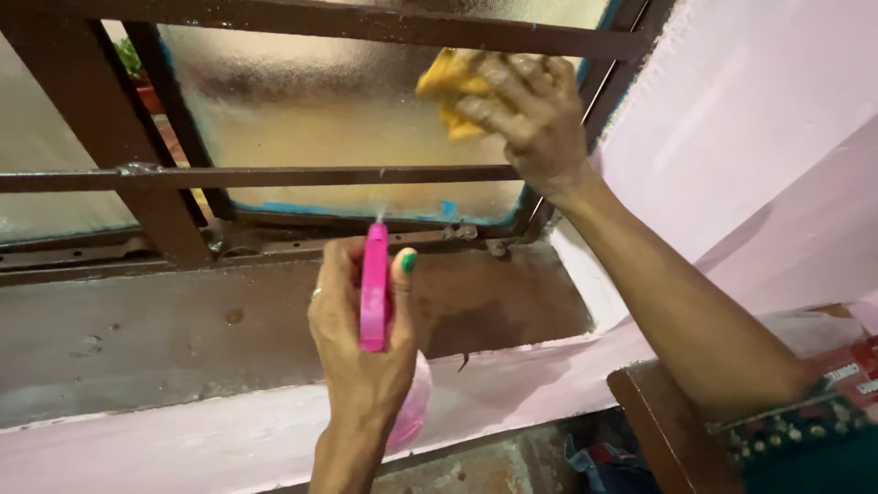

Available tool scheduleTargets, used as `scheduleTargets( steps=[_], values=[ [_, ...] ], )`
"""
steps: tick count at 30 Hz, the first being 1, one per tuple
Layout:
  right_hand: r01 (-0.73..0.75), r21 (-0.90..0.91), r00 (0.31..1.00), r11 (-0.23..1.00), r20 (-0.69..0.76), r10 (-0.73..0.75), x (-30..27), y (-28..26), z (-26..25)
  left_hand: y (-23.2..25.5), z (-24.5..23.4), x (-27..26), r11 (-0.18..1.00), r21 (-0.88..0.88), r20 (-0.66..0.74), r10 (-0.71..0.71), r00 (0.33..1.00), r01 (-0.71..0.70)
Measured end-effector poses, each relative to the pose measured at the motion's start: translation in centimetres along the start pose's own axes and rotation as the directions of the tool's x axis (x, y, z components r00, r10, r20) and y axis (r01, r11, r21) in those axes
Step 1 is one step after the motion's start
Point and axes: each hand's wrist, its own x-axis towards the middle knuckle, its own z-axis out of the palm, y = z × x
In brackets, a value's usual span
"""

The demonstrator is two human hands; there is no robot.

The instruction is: The person cleans the window by holding a spray bottle and wiping the window glass panes with a cloth.

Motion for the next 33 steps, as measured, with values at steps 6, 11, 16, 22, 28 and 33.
scheduleTargets(
  steps=[6, 11, 16, 22, 28, 33],
  values=[
    [0.18, -0.015, 0.977, 0.984, 0.12, -0.177, -1.3, -2.1, 0.2, 0.9, 1.6, -1.3, 1.0, 0.022, 0.061, 0.008, 0.998, -0.009],
    [-0.012, -0.053, 1.0, 0.999, -0.013, 0.011, -2.5, 0.5, -2.2, 0.6, 2.0, -2.2, 0.989, -0.006, 0.052, 0.147, 0.988, -0.147],
    [-0.231, 0.014, 0.969, 0.973, 0.096, 0.229, -4.1, -1.5, -2.3, 0.6, 2.4, -2.2, 0.981, 0.031, 0.022, 0.191, 0.981, -0.192],
    [-0.162, -0.042, 0.986, 0.986, 0.021, 0.163, -4.5, -0.9, -1.7, 0.6, 2.0, -2.2, 0.995, -0.022, 0.061, -0.094, 0.994, 0.096],
    [-0.039, 0.033, 0.991, 0.999, 0.131, 0.035, -3.6, -2.0, -1.0, 0.0, 1.1, -2.3, 0.994, 0.064, 0.025, 0.092, 0.995, -0.093],
    [-0.295, 0.024, 0.941, 0.955, -0.168, 0.295, -2.4, -3.3, 0.7, -0.5, 0.5, -2.2, 0.993, 0.032, -0.083, 0.115, 0.99, -0.113]
  ],
)
